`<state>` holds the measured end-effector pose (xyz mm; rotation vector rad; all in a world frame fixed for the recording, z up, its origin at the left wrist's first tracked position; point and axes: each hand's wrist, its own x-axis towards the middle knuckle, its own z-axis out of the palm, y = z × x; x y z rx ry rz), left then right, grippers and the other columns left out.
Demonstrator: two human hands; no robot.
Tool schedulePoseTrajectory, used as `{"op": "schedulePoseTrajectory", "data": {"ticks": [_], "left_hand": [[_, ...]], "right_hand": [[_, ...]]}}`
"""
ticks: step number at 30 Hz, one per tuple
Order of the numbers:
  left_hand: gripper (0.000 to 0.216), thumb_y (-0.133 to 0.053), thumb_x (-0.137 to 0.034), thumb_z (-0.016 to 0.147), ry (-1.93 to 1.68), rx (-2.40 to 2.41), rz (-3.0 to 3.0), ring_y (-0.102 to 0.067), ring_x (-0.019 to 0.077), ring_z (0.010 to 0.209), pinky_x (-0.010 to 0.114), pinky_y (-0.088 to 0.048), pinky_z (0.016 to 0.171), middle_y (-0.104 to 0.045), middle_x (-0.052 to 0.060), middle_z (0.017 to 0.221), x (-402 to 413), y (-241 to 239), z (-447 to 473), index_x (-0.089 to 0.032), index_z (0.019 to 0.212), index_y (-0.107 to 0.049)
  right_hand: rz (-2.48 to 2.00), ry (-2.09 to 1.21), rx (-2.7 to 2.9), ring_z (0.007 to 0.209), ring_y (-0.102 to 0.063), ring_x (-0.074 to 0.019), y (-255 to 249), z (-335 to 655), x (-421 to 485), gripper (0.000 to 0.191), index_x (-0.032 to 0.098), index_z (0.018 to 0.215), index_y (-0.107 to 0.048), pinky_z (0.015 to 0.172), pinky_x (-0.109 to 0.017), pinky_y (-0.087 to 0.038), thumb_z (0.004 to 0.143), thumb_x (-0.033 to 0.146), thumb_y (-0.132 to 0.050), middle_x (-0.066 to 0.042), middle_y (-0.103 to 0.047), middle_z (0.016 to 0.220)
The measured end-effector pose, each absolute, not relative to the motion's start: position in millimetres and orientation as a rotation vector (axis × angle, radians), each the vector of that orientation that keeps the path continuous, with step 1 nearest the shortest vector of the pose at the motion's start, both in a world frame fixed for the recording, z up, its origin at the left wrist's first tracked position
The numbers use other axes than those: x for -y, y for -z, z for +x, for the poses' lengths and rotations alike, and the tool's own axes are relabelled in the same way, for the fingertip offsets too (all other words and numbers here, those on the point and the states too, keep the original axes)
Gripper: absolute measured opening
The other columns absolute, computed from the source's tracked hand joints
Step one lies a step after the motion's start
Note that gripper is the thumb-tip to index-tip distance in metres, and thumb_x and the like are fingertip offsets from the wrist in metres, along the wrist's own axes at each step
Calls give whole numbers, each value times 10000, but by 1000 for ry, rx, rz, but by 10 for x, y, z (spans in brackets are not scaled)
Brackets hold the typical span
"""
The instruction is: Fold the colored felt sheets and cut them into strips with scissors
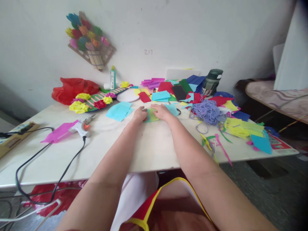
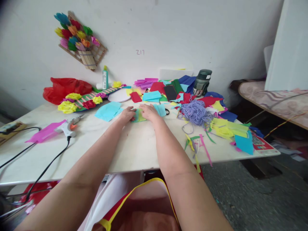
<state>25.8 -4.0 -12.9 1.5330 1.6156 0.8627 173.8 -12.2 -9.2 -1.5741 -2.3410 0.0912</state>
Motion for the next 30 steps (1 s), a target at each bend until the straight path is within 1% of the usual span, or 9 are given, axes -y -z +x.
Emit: {"op": "schedulePoseTrajectory", "data": {"ticks": [4,7,10,13,15,17,19,24,30], "left_hand": [[579,-503,-265,792,-841,-1620,1500,-612,190,503,282,-450,528,-703,118,789,41,96,262,-121,1347,-417],[598,-517,-343,795,-881,-1593,1477,-603,195,485,290,-452,540,-679,82,678,44,108,261,-129,1345,-421],[615,-528,-340,781,-921,-1569,1439,-600,188,504,292,-458,548,-671,73,701,46,138,235,-125,1346,-415],[547,-542,-302,753,-1015,-1668,1483,-625,198,605,299,-466,593,-680,79,796,71,136,156,-149,1276,-489],[419,-558,-287,734,-1082,-1841,1638,-632,213,782,301,-463,688,-677,77,911,108,110,94,-197,1142,-592],[272,-566,-335,731,-967,-2061,1750,-575,274,972,353,-443,774,-668,100,942,153,79,59,-213,952,-667],[229,-586,-395,715,-829,-2121,1919,-482,334,1088,404,-415,830,-652,143,967,191,65,63,-199,779,-688],[295,-612,-459,683,-693,-2114,2089,-409,389,1115,477,-373,876,-601,185,1064,214,119,157,-173,688,-684],[104,-616,-275,680,-761,-2123,2086,-458,348,1077,438,-397,853,-615,148,1008,208,115,190,-192,696,-676]], "right_hand": [[-1537,-202,2470,1339,-307,-209,97,1599,179,495,254,1366,-412,1114,-454,-153,872,236,-391,-1,-370,1443],[-1595,-305,2560,1378,-211,-219,102,1571,193,502,297,1403,-333,1105,-507,-136,902,288,-350,30,-265,1487],[-1622,-352,2587,1394,-155,-211,107,1584,183,506,295,1427,-272,1107,-518,-115,923,304,-305,38,-203,1504],[-1634,-383,2602,1400,-127,-210,109,1595,170,507,277,1433,-264,1110,-519,-94,928,310,-288,30,-183,1509],[-1640,-400,2601,1402,-115,-213,111,1596,166,512,260,1436,-260,1110,-523,-85,928,313,-282,21,-177,1511],[-1645,-410,2600,1403,-105,-209,114,1594,164,519,256,1440,-247,1112,-520,-77,926,316,-280,20,-169,1514],[-1646,-416,2598,1405,-95,-199,118,1593,165,522,266,1443,-234,1115,-510,-70,926,322,-276,29,-162,1515],[-1632,-423,2580,1404,-97,-201,124,1607,165,520,269,1441,-248,1121,-493,-66,926,336,-269,34,-167,1514],[-1593,-381,2606,1402,-114,-199,163,1564,161,516,268,1442,-240,1115,-514,-56,932,341,-262,33,-150,1516]]}}
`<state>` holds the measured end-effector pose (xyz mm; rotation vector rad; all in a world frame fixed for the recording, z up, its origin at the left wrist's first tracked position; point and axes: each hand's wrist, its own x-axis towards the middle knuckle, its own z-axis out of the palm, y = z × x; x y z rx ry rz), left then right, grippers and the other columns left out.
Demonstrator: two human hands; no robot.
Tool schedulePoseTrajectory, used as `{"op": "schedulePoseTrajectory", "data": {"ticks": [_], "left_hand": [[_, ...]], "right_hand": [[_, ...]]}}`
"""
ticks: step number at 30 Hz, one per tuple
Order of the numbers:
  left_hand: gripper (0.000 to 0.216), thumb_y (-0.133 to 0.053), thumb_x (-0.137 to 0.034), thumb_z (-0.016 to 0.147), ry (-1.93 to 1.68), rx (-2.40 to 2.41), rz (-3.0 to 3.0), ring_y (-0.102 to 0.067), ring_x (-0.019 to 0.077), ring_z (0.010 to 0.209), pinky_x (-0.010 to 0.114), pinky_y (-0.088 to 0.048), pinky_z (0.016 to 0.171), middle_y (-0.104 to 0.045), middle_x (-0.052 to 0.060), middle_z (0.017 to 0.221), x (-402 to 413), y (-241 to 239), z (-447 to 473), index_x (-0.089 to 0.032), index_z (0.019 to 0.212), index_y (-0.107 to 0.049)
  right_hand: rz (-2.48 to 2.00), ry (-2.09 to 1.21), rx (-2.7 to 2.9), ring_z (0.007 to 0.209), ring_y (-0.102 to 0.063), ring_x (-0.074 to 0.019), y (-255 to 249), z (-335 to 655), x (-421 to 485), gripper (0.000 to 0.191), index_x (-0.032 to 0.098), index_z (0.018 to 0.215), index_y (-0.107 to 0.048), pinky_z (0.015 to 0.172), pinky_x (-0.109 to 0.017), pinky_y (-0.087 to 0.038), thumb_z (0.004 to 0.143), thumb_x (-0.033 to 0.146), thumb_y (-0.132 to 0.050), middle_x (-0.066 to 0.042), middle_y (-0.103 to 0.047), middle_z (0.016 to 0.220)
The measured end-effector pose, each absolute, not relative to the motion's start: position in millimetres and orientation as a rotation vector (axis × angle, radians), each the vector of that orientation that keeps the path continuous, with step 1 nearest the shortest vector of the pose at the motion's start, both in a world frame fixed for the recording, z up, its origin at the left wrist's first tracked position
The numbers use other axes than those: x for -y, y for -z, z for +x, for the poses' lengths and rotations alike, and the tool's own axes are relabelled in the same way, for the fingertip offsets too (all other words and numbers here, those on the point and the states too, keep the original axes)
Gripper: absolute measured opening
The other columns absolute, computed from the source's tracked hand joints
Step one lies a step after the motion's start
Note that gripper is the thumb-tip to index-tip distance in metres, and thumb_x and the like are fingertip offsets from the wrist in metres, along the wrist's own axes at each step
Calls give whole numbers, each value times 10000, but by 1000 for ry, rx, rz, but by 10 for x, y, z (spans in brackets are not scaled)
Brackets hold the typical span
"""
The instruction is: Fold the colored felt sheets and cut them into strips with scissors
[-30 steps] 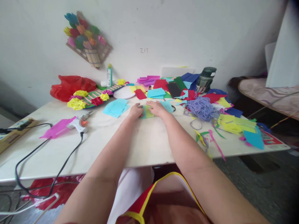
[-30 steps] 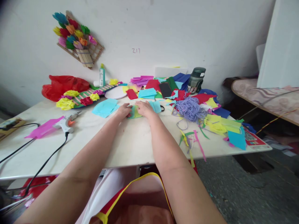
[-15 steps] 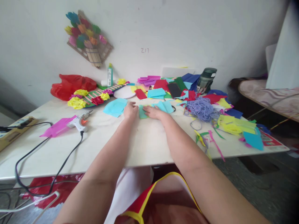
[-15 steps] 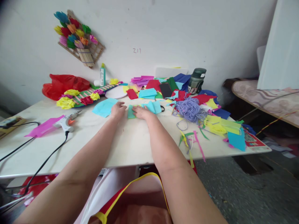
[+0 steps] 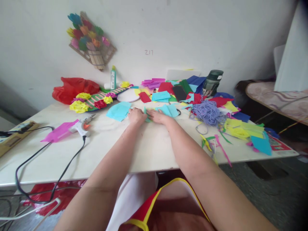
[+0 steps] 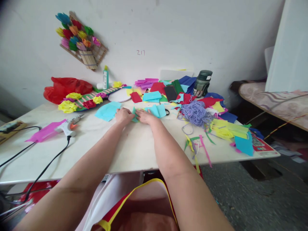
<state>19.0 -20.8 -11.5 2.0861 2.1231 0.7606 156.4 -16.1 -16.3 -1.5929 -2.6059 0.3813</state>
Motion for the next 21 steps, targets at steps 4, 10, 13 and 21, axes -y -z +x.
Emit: {"op": "schedulePoseTrajectory", "data": {"ticks": [4,10,13,21], "left_hand": [[83,-588,-210,684,-802,-2126,2123,-529,316,995,412,-418,825,-618,143,971,221,67,171,-188,713,-663],[95,-557,-215,708,-827,-2017,2092,-592,263,869,338,-443,745,-643,123,899,248,87,185,-187,750,-638],[86,-560,-195,704,-846,-1971,2144,-596,237,870,309,-440,774,-653,106,891,257,107,202,-189,754,-630],[129,-557,-165,685,-829,-1909,2225,-604,226,888,289,-442,796,-669,95,897,231,156,195,-185,773,-649]], "right_hand": [[-1547,-359,2571,1401,-121,-205,178,1440,216,509,271,1437,-260,1119,-504,-73,937,358,-224,22,-169,1516],[-1676,-315,2525,1404,-87,-242,127,1364,312,534,220,1450,-231,1118,-516,-43,931,335,-189,-1,-152,1524],[-1744,-306,2522,1408,-37,-244,110,1380,325,568,174,1462,-178,1114,-523,-47,917,330,-211,-22,-104,1532],[-1755,-420,2469,1409,-29,-222,135,1425,227,759,53,1463,-37,1138,-436,-49,846,394,-321,-98,-58,1532]]}}
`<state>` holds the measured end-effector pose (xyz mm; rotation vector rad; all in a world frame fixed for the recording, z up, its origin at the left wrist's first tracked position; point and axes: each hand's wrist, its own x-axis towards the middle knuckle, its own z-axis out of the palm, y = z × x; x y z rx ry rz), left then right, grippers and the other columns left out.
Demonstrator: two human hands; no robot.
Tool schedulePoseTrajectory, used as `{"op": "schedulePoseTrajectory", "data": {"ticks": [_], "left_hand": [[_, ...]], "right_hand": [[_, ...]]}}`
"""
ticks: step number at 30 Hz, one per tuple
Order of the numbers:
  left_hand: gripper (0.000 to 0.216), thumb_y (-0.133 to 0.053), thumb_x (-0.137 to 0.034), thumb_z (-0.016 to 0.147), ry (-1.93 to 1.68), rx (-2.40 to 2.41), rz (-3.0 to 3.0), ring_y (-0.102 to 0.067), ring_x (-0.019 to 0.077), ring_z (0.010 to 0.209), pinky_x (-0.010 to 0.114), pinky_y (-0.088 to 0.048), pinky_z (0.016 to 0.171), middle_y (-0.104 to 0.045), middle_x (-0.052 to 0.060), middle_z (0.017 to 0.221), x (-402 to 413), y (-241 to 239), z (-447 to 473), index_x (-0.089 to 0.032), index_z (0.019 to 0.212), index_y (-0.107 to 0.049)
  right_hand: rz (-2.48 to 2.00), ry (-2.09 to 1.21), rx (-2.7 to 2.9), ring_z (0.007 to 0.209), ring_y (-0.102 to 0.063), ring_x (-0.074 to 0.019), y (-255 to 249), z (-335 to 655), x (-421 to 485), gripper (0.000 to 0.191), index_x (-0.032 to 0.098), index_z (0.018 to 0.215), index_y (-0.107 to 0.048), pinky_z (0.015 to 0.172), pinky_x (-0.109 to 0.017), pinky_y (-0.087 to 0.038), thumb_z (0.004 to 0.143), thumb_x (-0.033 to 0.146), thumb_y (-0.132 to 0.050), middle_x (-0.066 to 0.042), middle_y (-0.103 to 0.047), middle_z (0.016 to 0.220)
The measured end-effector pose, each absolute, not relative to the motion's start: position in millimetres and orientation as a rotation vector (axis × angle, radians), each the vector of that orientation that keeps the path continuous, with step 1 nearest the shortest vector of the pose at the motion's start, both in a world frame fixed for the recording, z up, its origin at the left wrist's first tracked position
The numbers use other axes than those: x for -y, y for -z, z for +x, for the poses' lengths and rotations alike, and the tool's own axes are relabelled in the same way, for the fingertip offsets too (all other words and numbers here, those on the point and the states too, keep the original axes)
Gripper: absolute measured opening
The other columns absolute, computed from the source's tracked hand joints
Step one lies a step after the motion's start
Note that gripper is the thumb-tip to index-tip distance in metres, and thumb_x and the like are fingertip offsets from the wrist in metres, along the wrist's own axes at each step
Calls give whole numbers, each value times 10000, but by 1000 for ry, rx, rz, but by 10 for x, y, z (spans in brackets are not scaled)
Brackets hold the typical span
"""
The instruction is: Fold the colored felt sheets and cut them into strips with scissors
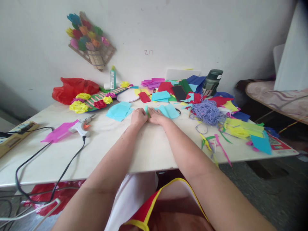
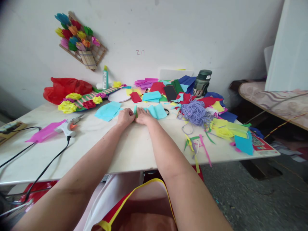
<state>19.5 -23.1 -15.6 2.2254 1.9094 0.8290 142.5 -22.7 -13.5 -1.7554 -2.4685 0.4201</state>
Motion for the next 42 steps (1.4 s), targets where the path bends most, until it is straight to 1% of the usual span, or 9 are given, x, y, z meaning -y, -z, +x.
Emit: {"op": "schedulePoseTrajectory", "data": {"ticks": [5,9,12,18,23,27,33,38,42], "left_hand": [[176,-552,-219,704,-803,-1943,2266,-605,210,897,277,-447,799,-668,81,931,244,168,218,-183,833,-666],[239,-500,-293,763,-813,-1879,2341,-608,200,879,269,-444,812,-654,94,922,258,148,233,-164,840,-687],[297,-415,-246,804,-758,-1834,2380,-604,183,868,254,-439,815,-650,90,896,247,139,230,-163,806,-700],[249,-496,-225,747,-722,-1850,2396,-595,199,899,266,-447,801,-632,82,964,234,172,224,-184,887,-697],[239,-551,-329,740,-661,-1916,2373,-552,244,1004,319,-448,801,-607,77,1028,250,183,228,-229,923,-668],[247,-541,-332,749,-634,-1940,2406,-505,258,1061,339,-436,829,-600,83,1055,272,178,237,-231,947,-650],[423,-582,-381,719,-611,-2061,2290,-403,293,1176,389,-339,972,-551,121,1189,276,160,250,-177,1089,-610],[432,-601,-451,681,-599,-2113,2094,-318,307,1266,421,-290,1015,-468,106,1324,206,179,230,-197,1029,-636],[369,-599,-463,681,-522,-2112,1993,-159,316,1364,450,-231,1053,-327,60,1456,137,209,204,-231,960,-667]], "right_hand": [[-1701,-433,2432,1404,-69,-241,156,1467,183,850,49,1460,-64,1142,-380,-92,799,430,-437,-119,-104,1528],[-1689,-482,2430,1407,-63,-223,126,1482,214,894,47,1461,-30,1142,-376,-63,777,411,-475,-129,-100,1528],[-1695,-529,2433,1409,-32,-218,86,1520,229,929,73,1466,-28,1139,-399,-31,752,428,-506,-123,-89,1529],[-1672,-622,2372,1407,-40,-200,25,1658,176,682,185,1469,-136,1126,-449,-54,828,277,-350,-41,-75,1535],[-1662,-463,2452,1408,-57,-223,37,1661,164,619,218,1453,-218,1120,-496,-62,852,281,-349,13,-67,1533],[-1733,-356,2521,1405,-77,-237,104,1628,157,556,246,1450,-226,1109,-540,-30,901,317,-283,39,-111,1527],[-1818,-276,2488,1407,-72,-213,145,1644,133,548,252,1454,-197,1109,-529,-43,915,315,-272,41,-79,1529],[-1573,-87,2567,1397,-136,-189,79,1640,147,501,307,1381,-372,1112,-513,-68,889,224,-337,65,-212,1501],[-1591,-156,2665,1391,-165,-206,26,1636,193,443,326,1348,-428,1113,-522,-33,932,303,-276,73,-324,1457]]}}
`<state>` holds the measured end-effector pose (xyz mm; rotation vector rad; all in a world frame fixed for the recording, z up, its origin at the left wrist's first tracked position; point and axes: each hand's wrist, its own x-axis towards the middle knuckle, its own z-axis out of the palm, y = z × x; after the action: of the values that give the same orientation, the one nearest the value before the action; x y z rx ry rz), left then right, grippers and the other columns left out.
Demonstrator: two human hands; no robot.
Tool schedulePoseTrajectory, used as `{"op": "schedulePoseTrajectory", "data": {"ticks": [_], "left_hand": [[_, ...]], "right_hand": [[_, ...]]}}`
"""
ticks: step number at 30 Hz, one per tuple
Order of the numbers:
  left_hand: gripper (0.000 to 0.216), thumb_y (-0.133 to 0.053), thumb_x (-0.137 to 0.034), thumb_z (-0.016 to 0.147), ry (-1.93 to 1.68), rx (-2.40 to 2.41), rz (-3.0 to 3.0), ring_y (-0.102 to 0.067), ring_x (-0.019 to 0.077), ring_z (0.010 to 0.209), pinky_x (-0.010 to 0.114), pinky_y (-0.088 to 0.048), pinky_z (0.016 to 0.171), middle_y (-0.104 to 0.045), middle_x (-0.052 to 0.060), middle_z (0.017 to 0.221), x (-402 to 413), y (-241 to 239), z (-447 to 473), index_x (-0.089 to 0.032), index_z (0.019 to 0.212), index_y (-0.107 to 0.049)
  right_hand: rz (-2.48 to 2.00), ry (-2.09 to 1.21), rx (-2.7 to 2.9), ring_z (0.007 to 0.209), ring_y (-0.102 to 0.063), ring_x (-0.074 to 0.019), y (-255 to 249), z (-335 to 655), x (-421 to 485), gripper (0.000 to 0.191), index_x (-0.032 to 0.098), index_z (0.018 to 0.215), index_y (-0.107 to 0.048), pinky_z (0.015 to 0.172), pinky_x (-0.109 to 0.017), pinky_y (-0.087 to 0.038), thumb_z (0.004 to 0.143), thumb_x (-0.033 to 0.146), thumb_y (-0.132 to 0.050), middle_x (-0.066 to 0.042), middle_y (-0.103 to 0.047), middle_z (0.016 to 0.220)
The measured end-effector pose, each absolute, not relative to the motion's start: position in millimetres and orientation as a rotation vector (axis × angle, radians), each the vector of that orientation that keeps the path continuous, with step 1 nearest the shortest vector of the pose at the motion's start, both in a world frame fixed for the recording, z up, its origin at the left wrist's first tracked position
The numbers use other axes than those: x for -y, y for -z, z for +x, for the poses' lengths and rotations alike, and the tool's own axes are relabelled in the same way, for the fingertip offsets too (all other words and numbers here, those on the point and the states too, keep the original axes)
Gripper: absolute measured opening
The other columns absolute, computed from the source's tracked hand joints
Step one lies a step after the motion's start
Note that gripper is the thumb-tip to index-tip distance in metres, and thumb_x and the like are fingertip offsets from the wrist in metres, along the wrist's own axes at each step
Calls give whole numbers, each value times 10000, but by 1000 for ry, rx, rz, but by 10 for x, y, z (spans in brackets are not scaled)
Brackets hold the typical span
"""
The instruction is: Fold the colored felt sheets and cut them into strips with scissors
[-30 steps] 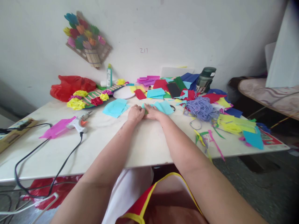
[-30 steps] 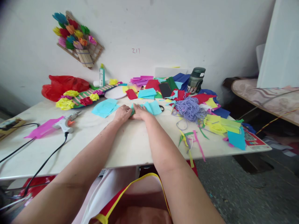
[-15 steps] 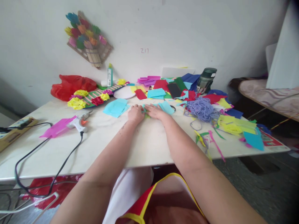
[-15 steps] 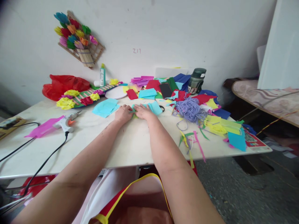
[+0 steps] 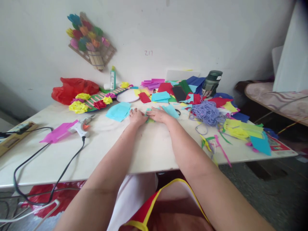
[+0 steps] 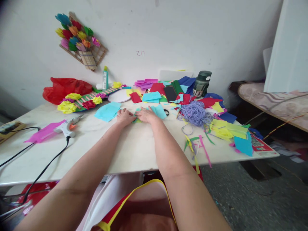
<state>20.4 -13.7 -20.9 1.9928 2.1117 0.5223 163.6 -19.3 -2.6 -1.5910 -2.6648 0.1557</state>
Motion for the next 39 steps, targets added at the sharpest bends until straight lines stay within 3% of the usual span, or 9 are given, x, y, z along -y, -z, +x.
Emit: {"op": "schedulePoseTrajectory", "data": {"ticks": [5,11,17,21,25,31,39], "left_hand": [[361,-593,-531,678,-436,-2100,1987,-84,339,1383,482,-190,1070,-297,26,1479,114,210,199,-239,865,-691],[317,-592,-512,691,-454,-2065,2008,-166,339,1366,468,-190,1068,-329,43,1464,119,208,203,-215,758,-681],[295,-625,-454,658,-490,-2075,1989,-251,382,1327,524,-239,1013,-434,126,1382,-18,214,248,-204,804,-686],[309,-631,-416,661,-462,-2145,1965,-218,415,1329,563,-250,980,-400,185,1392,-68,163,332,-167,838,-675],[231,-609,-365,694,-605,-2148,2049,-361,366,1249,493,-329,944,-519,158,1277,5,148,389,-187,832,-662],[138,-525,-254,769,-873,-1990,2030,-591,222,884,314,-429,754,-659,85,875,72,181,383,-199,881,-583],[112,-585,-267,725,-1084,-1798,1794,-606,192,770,261,-416,675,-648,46,738,-44,208,254,-191,806,-581]], "right_hand": [[-1711,-244,2653,1399,-123,-222,28,1648,215,473,325,1416,-295,1110,-530,-21,951,345,-211,82,-198,1499],[-1732,-295,2574,1407,-66,-215,153,1657,150,488,354,1432,-221,1101,-546,-24,944,370,-225,88,-133,1517],[-1718,-316,2576,1409,-37,-211,162,1678,157,504,334,1439,-216,1106,-531,-21,939,399,-217,81,-103,1523],[-1707,-340,2563,1409,-38,-211,128,1676,201,519,311,1447,-201,1108,-526,-12,934,386,-224,68,-108,1525],[-1685,-346,2528,1408,-52,-210,146,1672,188,542,276,1455,-188,1112,-516,-18,921,348,-242,52,-122,1526],[-1666,11,2262,1387,-168,-198,61,1764,161,545,250,1384,-376,1118,-469,-79,846,168,-339,18,-169,1524],[-1939,130,1762,1270,-363,-285,-75,2013,196,465,152,1267,-527,1072,-481,-201,835,186,-360,-105,-382,1421]]}}
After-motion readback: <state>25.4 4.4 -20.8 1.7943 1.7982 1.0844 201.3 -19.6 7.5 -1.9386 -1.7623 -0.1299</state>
